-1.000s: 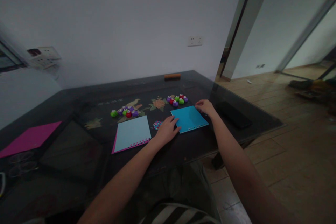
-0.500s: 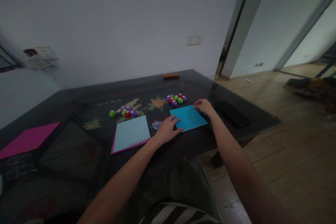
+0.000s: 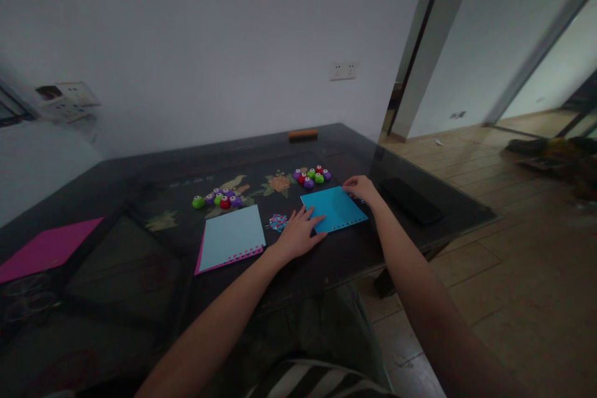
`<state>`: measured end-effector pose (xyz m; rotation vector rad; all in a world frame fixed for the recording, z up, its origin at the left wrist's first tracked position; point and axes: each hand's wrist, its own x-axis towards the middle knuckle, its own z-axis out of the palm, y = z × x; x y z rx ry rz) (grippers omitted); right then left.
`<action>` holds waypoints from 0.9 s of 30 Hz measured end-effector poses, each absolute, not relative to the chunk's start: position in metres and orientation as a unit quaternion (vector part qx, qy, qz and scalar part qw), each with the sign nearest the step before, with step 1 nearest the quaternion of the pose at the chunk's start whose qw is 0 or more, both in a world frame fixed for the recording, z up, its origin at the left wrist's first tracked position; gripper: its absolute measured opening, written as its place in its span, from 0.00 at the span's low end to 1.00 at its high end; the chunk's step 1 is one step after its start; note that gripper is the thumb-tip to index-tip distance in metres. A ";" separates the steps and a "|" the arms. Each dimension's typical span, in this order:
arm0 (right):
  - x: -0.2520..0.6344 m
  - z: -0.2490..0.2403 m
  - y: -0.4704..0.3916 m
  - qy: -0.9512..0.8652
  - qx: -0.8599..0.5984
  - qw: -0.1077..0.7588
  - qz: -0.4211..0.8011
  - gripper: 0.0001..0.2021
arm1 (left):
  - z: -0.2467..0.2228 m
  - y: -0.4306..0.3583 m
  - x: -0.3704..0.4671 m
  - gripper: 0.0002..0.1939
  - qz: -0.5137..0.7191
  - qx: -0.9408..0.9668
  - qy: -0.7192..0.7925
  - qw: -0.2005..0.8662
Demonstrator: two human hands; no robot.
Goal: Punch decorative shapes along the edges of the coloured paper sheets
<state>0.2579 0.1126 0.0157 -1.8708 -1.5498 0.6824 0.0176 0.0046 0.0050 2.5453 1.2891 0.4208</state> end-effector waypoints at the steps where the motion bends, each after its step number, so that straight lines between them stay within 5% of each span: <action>1: 0.258 0.015 0.113 -0.585 -0.704 0.309 0.259 0.08 | 0.004 0.005 0.018 0.25 0.144 0.876 0.443 0.125; 22: 0.257 0.021 0.109 -0.588 -0.725 0.286 0.215 0.09 | 0.012 0.003 0.016 0.32 0.142 0.877 0.445 0.109; 27: 0.255 0.023 0.109 -0.611 -0.719 0.298 0.145 0.09 | 0.046 -0.002 0.003 0.23 0.221 0.882 0.405 0.099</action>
